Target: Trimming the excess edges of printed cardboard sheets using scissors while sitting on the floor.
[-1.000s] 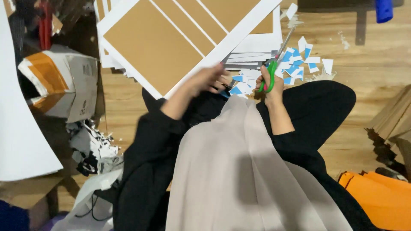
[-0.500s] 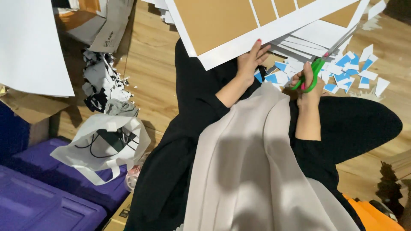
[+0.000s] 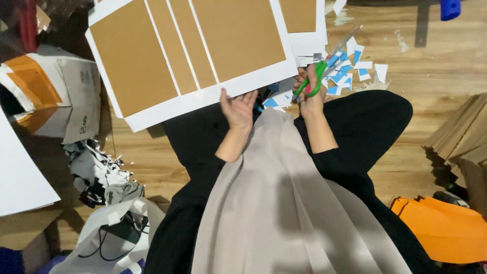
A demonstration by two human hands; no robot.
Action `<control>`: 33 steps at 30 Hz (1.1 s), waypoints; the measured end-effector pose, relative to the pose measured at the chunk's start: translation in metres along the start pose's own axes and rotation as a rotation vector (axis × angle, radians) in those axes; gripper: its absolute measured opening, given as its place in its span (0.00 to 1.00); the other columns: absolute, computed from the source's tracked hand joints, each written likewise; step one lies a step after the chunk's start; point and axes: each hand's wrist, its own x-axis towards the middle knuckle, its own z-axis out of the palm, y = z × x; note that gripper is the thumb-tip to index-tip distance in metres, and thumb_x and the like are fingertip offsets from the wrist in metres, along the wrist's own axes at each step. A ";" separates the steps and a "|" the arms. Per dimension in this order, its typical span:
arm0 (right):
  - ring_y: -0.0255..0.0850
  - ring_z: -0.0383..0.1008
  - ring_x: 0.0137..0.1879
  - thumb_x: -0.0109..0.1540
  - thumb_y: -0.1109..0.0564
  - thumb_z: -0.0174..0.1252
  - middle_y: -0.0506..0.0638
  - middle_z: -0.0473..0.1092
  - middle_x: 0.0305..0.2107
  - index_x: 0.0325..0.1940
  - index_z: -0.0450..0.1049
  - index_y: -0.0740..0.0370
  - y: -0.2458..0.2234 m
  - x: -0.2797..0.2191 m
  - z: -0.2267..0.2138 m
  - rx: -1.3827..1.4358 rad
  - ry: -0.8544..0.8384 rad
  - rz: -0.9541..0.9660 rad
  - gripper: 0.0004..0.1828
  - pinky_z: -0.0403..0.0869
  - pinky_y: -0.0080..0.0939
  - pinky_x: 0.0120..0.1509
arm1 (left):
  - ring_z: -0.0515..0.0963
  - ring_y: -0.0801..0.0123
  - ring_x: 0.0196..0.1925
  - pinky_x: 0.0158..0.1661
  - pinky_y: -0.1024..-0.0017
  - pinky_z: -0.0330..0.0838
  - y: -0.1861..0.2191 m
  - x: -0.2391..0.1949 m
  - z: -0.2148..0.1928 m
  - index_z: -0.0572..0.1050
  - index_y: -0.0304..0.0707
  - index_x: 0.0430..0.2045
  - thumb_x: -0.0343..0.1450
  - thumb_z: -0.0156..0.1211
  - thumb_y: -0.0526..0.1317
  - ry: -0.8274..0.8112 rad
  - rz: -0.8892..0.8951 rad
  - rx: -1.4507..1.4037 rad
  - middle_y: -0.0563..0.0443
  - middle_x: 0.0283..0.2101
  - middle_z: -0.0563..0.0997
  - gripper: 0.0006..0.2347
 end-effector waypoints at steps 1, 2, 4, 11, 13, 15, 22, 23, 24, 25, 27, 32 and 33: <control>0.35 0.73 0.21 0.50 0.39 0.61 0.55 0.72 0.23 0.35 0.72 0.68 0.000 -0.001 -0.001 0.001 0.002 -0.005 0.27 0.76 0.30 0.27 | 0.71 0.50 0.48 0.56 0.55 0.62 -0.012 0.004 0.006 0.59 0.44 0.43 0.61 0.56 0.60 -0.004 -0.003 -0.001 0.43 0.43 0.68 0.26; 0.35 0.72 0.20 0.50 0.42 0.62 0.56 0.72 0.22 0.33 0.71 0.68 0.001 -0.002 -0.003 0.004 -0.008 0.005 0.25 0.76 0.31 0.26 | 0.72 0.51 0.46 0.54 0.57 0.64 -0.024 0.008 0.013 0.59 0.39 0.42 0.62 0.58 0.57 -0.036 -0.053 0.041 0.43 0.41 0.68 0.26; 0.35 0.71 0.19 0.50 0.45 0.64 0.56 0.72 0.22 0.32 0.71 0.69 0.005 -0.002 -0.007 0.007 -0.016 0.014 0.23 0.75 0.31 0.24 | 0.72 0.52 0.44 0.53 0.60 0.66 -0.044 0.013 0.031 0.60 0.34 0.41 0.63 0.59 0.55 -0.068 -0.104 0.081 0.43 0.39 0.68 0.25; 0.39 0.73 0.18 0.52 0.45 0.63 0.59 0.70 0.18 0.26 0.69 0.69 0.012 -0.043 -0.001 -0.233 -0.137 0.145 0.22 0.75 0.36 0.21 | 0.78 0.51 0.31 0.37 0.71 0.77 -0.063 0.055 0.066 0.60 0.17 0.46 0.57 0.67 0.45 0.113 -0.025 0.507 0.31 0.47 0.67 0.32; 0.40 0.72 0.17 0.52 0.45 0.63 0.59 0.69 0.17 0.25 0.68 0.70 0.013 -0.057 0.002 -0.255 -0.165 0.194 0.23 0.74 0.37 0.20 | 0.79 0.50 0.29 0.35 0.72 0.78 -0.060 0.067 0.073 0.60 0.19 0.46 0.58 0.67 0.43 0.100 0.007 0.507 0.32 0.45 0.68 0.30; 0.42 0.72 0.16 0.52 0.43 0.63 0.59 0.69 0.16 0.23 0.67 0.70 0.014 -0.066 0.005 -0.265 -0.208 0.233 0.25 0.73 0.39 0.19 | 0.79 0.54 0.29 0.35 0.74 0.77 -0.058 0.075 0.076 0.63 0.20 0.44 0.57 0.68 0.43 0.077 0.010 0.523 0.35 0.43 0.72 0.28; 0.42 0.72 0.17 0.52 0.45 0.64 0.60 0.68 0.15 0.22 0.67 0.71 0.011 -0.062 -0.008 -0.363 -0.249 0.235 0.24 0.73 0.38 0.19 | 0.80 0.57 0.30 0.34 0.77 0.78 -0.047 0.071 0.074 0.63 0.19 0.43 0.56 0.68 0.46 0.098 -0.054 0.563 0.32 0.44 0.71 0.30; 0.43 0.72 0.17 0.53 0.45 0.63 0.60 0.67 0.15 0.22 0.67 0.71 0.010 -0.062 -0.009 -0.367 -0.253 0.231 0.25 0.74 0.38 0.19 | 0.80 0.56 0.30 0.34 0.75 0.78 -0.044 0.068 0.075 0.63 0.20 0.43 0.57 0.68 0.45 0.081 -0.039 0.548 0.33 0.45 0.70 0.29; 0.43 0.72 0.17 0.54 0.45 0.63 0.60 0.67 0.15 0.22 0.67 0.71 0.010 -0.063 -0.010 -0.372 -0.256 0.227 0.25 0.74 0.39 0.19 | 0.79 0.55 0.30 0.34 0.73 0.78 -0.042 0.066 0.077 0.63 0.20 0.43 0.57 0.68 0.44 0.065 -0.023 0.533 0.33 0.45 0.70 0.29; 0.43 0.72 0.17 0.54 0.45 0.63 0.60 0.67 0.15 0.22 0.67 0.71 0.007 -0.063 -0.010 -0.379 -0.261 0.230 0.25 0.74 0.39 0.19 | 0.79 0.55 0.30 0.34 0.73 0.78 -0.041 0.066 0.077 0.63 0.20 0.43 0.57 0.68 0.44 0.071 -0.021 0.526 0.33 0.45 0.70 0.29; 0.44 0.72 0.16 0.53 0.45 0.63 0.62 0.68 0.15 0.22 0.67 0.73 0.001 -0.064 -0.010 -0.426 -0.296 0.224 0.25 0.74 0.40 0.19 | 0.79 0.53 0.29 0.34 0.73 0.78 -0.039 0.065 0.077 0.62 0.21 0.45 0.58 0.68 0.43 0.043 -0.028 0.525 0.34 0.44 0.70 0.29; 0.41 0.71 0.16 0.52 0.44 0.65 0.60 0.68 0.15 0.22 0.67 0.72 -0.001 -0.054 -0.005 -0.514 -0.299 0.240 0.26 0.73 0.37 0.20 | 0.80 0.59 0.29 0.32 0.76 0.78 -0.039 0.067 0.074 0.66 0.22 0.41 0.56 0.69 0.45 0.065 -0.064 0.538 0.37 0.42 0.72 0.28; 0.40 0.71 0.16 0.52 0.44 0.65 0.60 0.67 0.15 0.23 0.67 0.72 0.001 -0.049 -0.005 -0.524 -0.307 0.233 0.26 0.73 0.37 0.20 | 0.80 0.59 0.28 0.32 0.77 0.78 -0.039 0.070 0.072 0.66 0.23 0.40 0.56 0.70 0.44 0.076 -0.049 0.537 0.37 0.40 0.73 0.26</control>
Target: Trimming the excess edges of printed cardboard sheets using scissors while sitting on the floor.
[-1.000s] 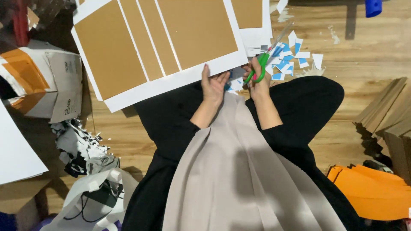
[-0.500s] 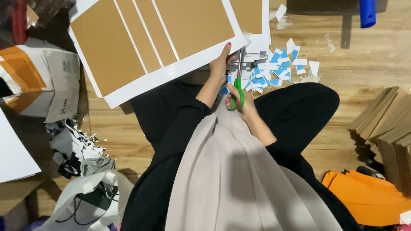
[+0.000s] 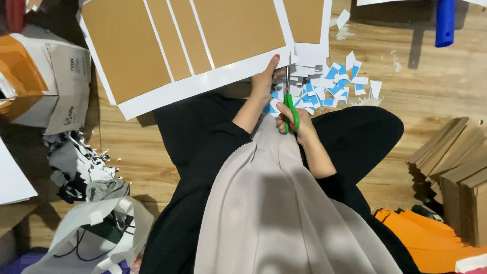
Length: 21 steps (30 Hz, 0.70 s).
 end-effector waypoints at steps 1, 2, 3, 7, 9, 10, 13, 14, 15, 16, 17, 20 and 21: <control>0.40 0.71 0.16 0.52 0.44 0.65 0.60 0.67 0.15 0.23 0.67 0.72 -0.001 0.003 0.001 -0.002 -0.003 0.001 0.26 0.73 0.37 0.20 | 0.80 0.59 0.28 0.32 0.77 0.78 -0.005 0.006 -0.002 0.66 0.23 0.40 0.56 0.70 0.44 0.002 0.001 -0.002 0.37 0.40 0.73 0.26; 0.41 0.71 0.16 0.52 0.44 0.65 0.60 0.67 0.15 0.23 0.67 0.72 -0.001 0.006 0.002 0.003 0.001 0.009 0.26 0.73 0.37 0.20 | 0.80 0.60 0.28 0.31 0.77 0.78 -0.009 0.011 -0.003 0.67 0.24 0.39 0.56 0.69 0.45 0.010 0.002 0.011 0.38 0.40 0.74 0.26; 0.41 0.71 0.16 0.52 0.44 0.65 0.61 0.67 0.14 0.23 0.67 0.72 -0.002 0.009 0.003 0.009 0.004 0.018 0.26 0.73 0.38 0.20 | 0.80 0.61 0.28 0.31 0.77 0.78 -0.014 0.017 -0.005 0.67 0.25 0.39 0.56 0.69 0.45 0.017 0.003 0.023 0.38 0.40 0.74 0.25; 0.39 0.70 0.16 0.52 0.43 0.64 0.58 0.66 0.14 0.23 0.67 0.71 -0.021 0.000 0.017 0.042 0.028 0.021 0.26 0.73 0.36 0.20 | 0.80 0.61 0.27 0.29 0.77 0.77 -0.013 0.018 -0.004 0.68 0.25 0.37 0.57 0.69 0.45 0.030 -0.020 0.022 0.38 0.38 0.75 0.23; 0.38 0.69 0.15 0.52 0.44 0.65 0.57 0.66 0.13 0.22 0.67 0.70 -0.026 -0.001 0.021 0.046 0.036 0.023 0.25 0.73 0.35 0.20 | 0.79 0.65 0.21 0.23 0.73 0.76 -0.009 0.020 -0.001 0.71 0.26 0.32 0.57 0.67 0.47 0.053 -0.045 0.050 0.43 0.25 0.77 0.21; 0.38 0.69 0.15 0.52 0.44 0.65 0.57 0.66 0.13 0.22 0.67 0.70 -0.028 -0.002 0.022 0.045 0.036 0.025 0.25 0.73 0.35 0.20 | 0.79 0.65 0.21 0.23 0.73 0.76 -0.007 0.017 0.000 0.71 0.26 0.32 0.57 0.67 0.47 0.054 -0.046 0.050 0.43 0.25 0.77 0.21; 0.37 0.69 0.15 0.52 0.44 0.64 0.56 0.66 0.13 0.21 0.67 0.69 -0.034 -0.007 0.025 0.035 0.048 0.029 0.24 0.73 0.35 0.19 | 0.80 0.66 0.24 0.25 0.75 0.77 -0.005 0.012 0.000 0.70 0.26 0.32 0.56 0.68 0.45 0.048 -0.012 0.019 0.41 0.30 0.77 0.20; 0.37 0.68 0.14 0.51 0.44 0.65 0.56 0.65 0.13 0.21 0.67 0.68 -0.036 -0.008 0.026 0.036 0.053 0.025 0.24 0.72 0.34 0.19 | 0.80 0.67 0.24 0.25 0.76 0.77 -0.009 0.014 -0.002 0.70 0.26 0.31 0.56 0.68 0.44 0.051 -0.019 0.014 0.41 0.30 0.77 0.20; 0.37 0.68 0.14 0.51 0.44 0.65 0.56 0.65 0.12 0.20 0.67 0.68 -0.038 -0.008 0.028 0.037 0.057 0.020 0.24 0.72 0.34 0.19 | 0.80 0.67 0.24 0.26 0.77 0.77 -0.013 0.015 -0.003 0.70 0.27 0.30 0.56 0.68 0.44 0.054 -0.027 0.009 0.41 0.29 0.77 0.20; 0.37 0.68 0.14 0.51 0.44 0.65 0.56 0.65 0.12 0.20 0.67 0.68 -0.035 -0.005 0.027 0.036 0.057 0.021 0.24 0.72 0.34 0.19 | 0.80 0.67 0.24 0.26 0.77 0.77 -0.011 0.014 -0.002 0.70 0.27 0.30 0.56 0.68 0.44 0.055 -0.027 0.009 0.41 0.29 0.77 0.20; 0.37 0.68 0.14 0.52 0.44 0.65 0.55 0.65 0.12 0.20 0.66 0.67 -0.033 -0.002 0.026 0.044 0.059 0.017 0.24 0.72 0.34 0.19 | 0.80 0.67 0.24 0.26 0.76 0.77 -0.009 0.013 -0.001 0.70 0.26 0.31 0.57 0.68 0.44 0.058 -0.023 0.006 0.41 0.30 0.77 0.20; 0.36 0.67 0.13 0.52 0.45 0.64 0.54 0.64 0.11 0.19 0.66 0.67 -0.028 0.003 0.026 0.059 0.073 -0.001 0.23 0.71 0.33 0.18 | 0.79 0.67 0.24 0.25 0.75 0.77 -0.001 0.011 0.002 0.70 0.27 0.30 0.56 0.68 0.45 0.070 -0.025 0.025 0.42 0.28 0.77 0.20; 0.36 0.66 0.13 0.52 0.46 0.65 0.54 0.64 0.10 0.18 0.66 0.67 -0.027 0.004 0.026 0.068 0.085 -0.014 0.23 0.70 0.33 0.17 | 0.79 0.69 0.22 0.25 0.75 0.76 0.002 0.010 0.004 0.71 0.28 0.28 0.56 0.68 0.47 0.078 -0.033 0.048 0.42 0.25 0.78 0.19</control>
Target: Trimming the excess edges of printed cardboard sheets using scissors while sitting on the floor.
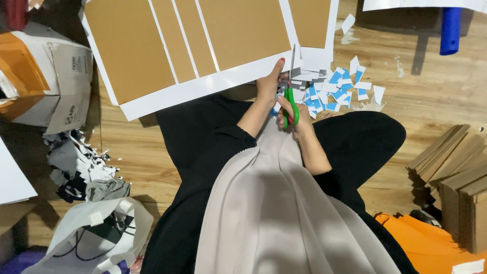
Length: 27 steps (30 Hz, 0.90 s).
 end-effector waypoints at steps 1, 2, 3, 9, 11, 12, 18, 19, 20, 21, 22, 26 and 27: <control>0.36 0.66 0.13 0.52 0.46 0.65 0.54 0.64 0.10 0.18 0.66 0.67 0.001 0.000 0.001 0.000 0.000 -0.001 0.23 0.70 0.33 0.17 | 0.79 0.69 0.22 0.25 0.75 0.76 -0.001 -0.001 0.000 0.71 0.28 0.28 0.56 0.68 0.47 -0.001 0.001 0.000 0.42 0.25 0.78 0.19; 0.36 0.66 0.12 0.52 0.46 0.64 0.54 0.64 0.10 0.17 0.66 0.67 0.001 0.000 0.001 0.010 0.008 -0.008 0.22 0.70 0.33 0.16 | 0.79 0.68 0.24 0.26 0.75 0.76 -0.001 -0.002 0.000 0.71 0.28 0.28 0.56 0.68 0.46 -0.005 0.007 -0.017 0.41 0.26 0.78 0.19; 0.35 0.65 0.12 0.53 0.47 0.64 0.54 0.63 0.09 0.17 0.66 0.67 0.002 0.000 0.002 0.021 0.017 -0.013 0.22 0.69 0.33 0.16 | 0.80 0.67 0.25 0.27 0.76 0.76 -0.002 -0.004 -0.001 0.71 0.27 0.28 0.56 0.69 0.45 -0.007 0.012 -0.032 0.40 0.28 0.77 0.19; 0.35 0.64 0.10 0.53 0.50 0.65 0.54 0.63 0.08 0.15 0.66 0.66 0.007 0.003 0.001 0.025 0.039 -0.050 0.21 0.68 0.33 0.13 | 0.79 0.59 0.26 0.30 0.72 0.77 0.010 -0.028 -0.003 0.69 0.25 0.33 0.59 0.67 0.42 0.008 0.051 -0.244 0.37 0.34 0.74 0.19; 0.36 0.64 0.11 0.53 0.50 0.65 0.54 0.63 0.08 0.16 0.66 0.66 0.008 0.004 0.001 0.031 0.032 -0.047 0.21 0.68 0.33 0.14 | 0.78 0.57 0.27 0.30 0.69 0.77 0.011 -0.024 -0.024 0.67 0.23 0.37 0.59 0.67 0.44 0.027 0.104 -0.331 0.37 0.35 0.72 0.23; 0.36 0.64 0.11 0.53 0.49 0.64 0.55 0.62 0.08 0.16 0.66 0.66 0.008 0.005 0.000 0.037 0.022 -0.041 0.21 0.68 0.33 0.14 | 0.78 0.55 0.28 0.31 0.67 0.78 0.012 -0.022 -0.034 0.65 0.20 0.40 0.58 0.67 0.46 0.050 0.156 -0.417 0.38 0.37 0.70 0.27; 0.35 0.65 0.12 0.53 0.46 0.63 0.53 0.63 0.09 0.17 0.66 0.65 -0.007 -0.004 0.007 0.039 -0.019 -0.015 0.22 0.70 0.33 0.17 | 0.78 0.59 0.19 0.26 0.74 0.78 0.038 -0.052 -0.054 0.64 0.22 0.41 0.62 0.62 0.42 0.108 0.222 -0.076 0.38 0.31 0.74 0.22; 0.35 0.65 0.12 0.53 0.46 0.63 0.53 0.63 0.09 0.17 0.66 0.65 -0.006 -0.003 0.005 0.040 -0.019 -0.017 0.22 0.70 0.33 0.17 | 0.78 0.59 0.19 0.26 0.74 0.78 0.034 -0.053 -0.055 0.64 0.22 0.41 0.62 0.62 0.42 0.106 0.224 -0.075 0.38 0.31 0.74 0.22; 0.35 0.65 0.13 0.53 0.46 0.63 0.53 0.63 0.09 0.18 0.66 0.65 -0.005 -0.002 0.004 0.050 -0.028 -0.022 0.22 0.70 0.33 0.17 | 0.78 0.59 0.19 0.24 0.76 0.77 0.031 -0.053 -0.055 0.63 0.21 0.42 0.63 0.61 0.42 0.078 0.208 -0.068 0.36 0.30 0.75 0.22; 0.36 0.65 0.13 0.54 0.45 0.62 0.53 0.62 0.10 0.18 0.66 0.66 -0.003 -0.002 0.001 0.061 -0.033 -0.024 0.23 0.70 0.34 0.18 | 0.79 0.60 0.19 0.23 0.78 0.75 0.026 -0.054 -0.055 0.62 0.20 0.42 0.64 0.60 0.43 0.049 0.188 -0.061 0.34 0.29 0.76 0.22; 0.36 0.65 0.13 0.54 0.45 0.62 0.53 0.62 0.10 0.18 0.66 0.66 -0.001 0.000 -0.001 0.062 -0.029 -0.025 0.23 0.70 0.34 0.18 | 0.79 0.60 0.19 0.23 0.78 0.75 0.027 -0.058 -0.053 0.62 0.20 0.42 0.64 0.60 0.43 0.046 0.186 -0.059 0.34 0.29 0.76 0.22; 0.35 0.64 0.13 0.54 0.44 0.62 0.54 0.63 0.11 0.18 0.66 0.65 0.006 0.007 -0.010 0.060 -0.021 -0.042 0.23 0.69 0.34 0.18 | 0.79 0.65 0.18 0.24 0.79 0.74 0.028 -0.062 -0.048 0.66 0.23 0.31 0.65 0.57 0.47 0.041 0.135 0.020 0.34 0.24 0.78 0.18; 0.35 0.64 0.12 0.53 0.44 0.62 0.54 0.64 0.11 0.18 0.66 0.64 0.007 0.009 -0.013 0.052 -0.026 -0.045 0.23 0.69 0.34 0.18 | 0.79 0.65 0.19 0.24 0.79 0.74 0.027 -0.061 -0.049 0.66 0.25 0.30 0.65 0.57 0.47 0.045 0.135 0.039 0.34 0.24 0.78 0.18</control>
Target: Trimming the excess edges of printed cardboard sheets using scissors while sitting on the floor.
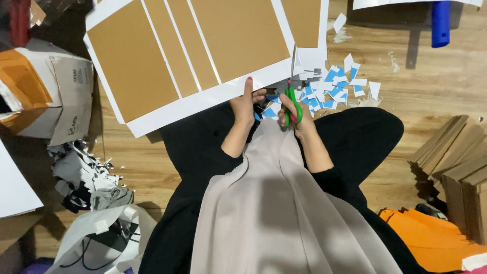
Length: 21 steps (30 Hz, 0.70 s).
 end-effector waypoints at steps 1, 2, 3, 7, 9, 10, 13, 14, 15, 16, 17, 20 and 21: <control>0.35 0.64 0.12 0.53 0.44 0.62 0.54 0.64 0.11 0.18 0.66 0.64 -0.001 -0.001 0.000 0.001 0.003 -0.001 0.23 0.69 0.34 0.18 | 0.79 0.65 0.19 0.24 0.79 0.74 -0.003 0.002 0.000 0.66 0.25 0.30 0.65 0.57 0.47 -0.003 -0.001 0.001 0.34 0.24 0.78 0.18; 0.35 0.64 0.12 0.54 0.43 0.62 0.54 0.63 0.11 0.18 0.66 0.64 -0.002 -0.002 0.001 0.002 -0.003 0.000 0.23 0.69 0.34 0.18 | 0.79 0.67 0.18 0.24 0.80 0.74 -0.006 0.004 -0.002 0.67 0.26 0.30 0.65 0.57 0.47 0.006 0.001 0.012 0.34 0.24 0.78 0.17; 0.35 0.64 0.12 0.54 0.43 0.62 0.54 0.63 0.11 0.18 0.66 0.64 -0.003 -0.003 0.003 0.003 -0.008 0.001 0.23 0.69 0.35 0.17 | 0.79 0.68 0.18 0.24 0.81 0.74 -0.008 0.006 -0.003 0.67 0.27 0.30 0.64 0.57 0.47 0.015 0.004 0.024 0.35 0.24 0.78 0.17; 0.35 0.64 0.12 0.54 0.44 0.62 0.54 0.63 0.10 0.17 0.66 0.65 -0.001 -0.002 0.002 0.023 -0.001 -0.003 0.23 0.69 0.35 0.16 | 0.80 0.67 0.20 0.25 0.80 0.74 -0.005 0.002 -0.002 0.68 0.27 0.31 0.65 0.57 0.46 0.015 0.023 0.029 0.34 0.25 0.79 0.16; 0.35 0.63 0.11 0.53 0.45 0.63 0.55 0.63 0.10 0.17 0.66 0.65 0.000 -0.002 0.001 0.012 0.013 0.001 0.23 0.69 0.34 0.16 | 0.80 0.56 0.27 0.28 0.74 0.77 -0.009 0.002 -0.003 0.66 0.20 0.34 0.65 0.58 0.43 0.006 0.041 -0.061 0.27 0.29 0.77 0.18; 0.35 0.63 0.11 0.53 0.45 0.63 0.55 0.63 0.10 0.17 0.66 0.65 -0.002 -0.004 0.003 0.013 0.014 -0.001 0.23 0.69 0.34 0.16 | 0.80 0.56 0.27 0.28 0.74 0.77 -0.007 0.000 -0.002 0.66 0.20 0.34 0.65 0.58 0.43 0.004 0.041 -0.060 0.27 0.29 0.77 0.18; 0.35 0.62 0.10 0.53 0.47 0.63 0.54 0.62 0.09 0.16 0.65 0.65 -0.006 -0.009 0.007 0.029 0.028 0.005 0.23 0.68 0.34 0.15 | 0.80 0.54 0.29 0.29 0.72 0.78 -0.004 -0.005 0.000 0.65 0.18 0.35 0.65 0.57 0.41 0.004 0.047 -0.082 0.26 0.30 0.76 0.17; 0.35 0.63 0.10 0.53 0.47 0.63 0.54 0.62 0.09 0.16 0.65 0.65 -0.006 -0.009 0.007 0.034 0.026 0.002 0.23 0.68 0.34 0.15 | 0.80 0.53 0.29 0.30 0.72 0.78 -0.003 -0.005 0.000 0.65 0.17 0.35 0.66 0.57 0.40 0.003 0.054 -0.087 0.27 0.30 0.76 0.17; 0.35 0.63 0.10 0.53 0.47 0.63 0.54 0.62 0.09 0.16 0.65 0.65 -0.006 -0.009 0.006 0.039 0.024 0.000 0.23 0.68 0.34 0.14 | 0.80 0.52 0.29 0.30 0.71 0.78 -0.003 -0.006 0.000 0.65 0.16 0.36 0.66 0.56 0.40 0.001 0.061 -0.091 0.27 0.31 0.76 0.17; 0.35 0.63 0.10 0.53 0.47 0.63 0.54 0.62 0.09 0.16 0.65 0.65 -0.006 -0.007 0.006 0.039 0.024 -0.002 0.23 0.68 0.34 0.14 | 0.80 0.52 0.29 0.30 0.71 0.78 -0.003 -0.007 -0.001 0.65 0.16 0.36 0.66 0.56 0.40 0.000 0.062 -0.091 0.27 0.31 0.76 0.17; 0.35 0.63 0.11 0.54 0.47 0.63 0.55 0.62 0.10 0.16 0.65 0.65 -0.005 -0.005 0.006 0.049 0.020 0.001 0.23 0.68 0.34 0.15 | 0.79 0.51 0.30 0.30 0.71 0.78 -0.004 -0.007 -0.001 0.64 0.17 0.36 0.66 0.56 0.39 -0.003 0.060 -0.096 0.27 0.31 0.76 0.17; 0.36 0.64 0.11 0.54 0.46 0.63 0.55 0.63 0.10 0.17 0.65 0.65 -0.003 -0.002 0.004 0.055 0.017 -0.002 0.23 0.69 0.35 0.16 | 0.79 0.51 0.29 0.30 0.72 0.79 -0.006 -0.009 -0.002 0.64 0.17 0.36 0.66 0.56 0.38 -0.008 0.053 -0.113 0.29 0.31 0.75 0.16; 0.36 0.64 0.12 0.54 0.45 0.63 0.55 0.63 0.10 0.17 0.65 0.65 -0.002 -0.001 0.004 0.051 0.017 -0.007 0.23 0.69 0.35 0.16 | 0.79 0.50 0.29 0.30 0.72 0.79 -0.007 -0.009 -0.003 0.64 0.16 0.37 0.66 0.56 0.38 -0.009 0.049 -0.124 0.30 0.30 0.75 0.16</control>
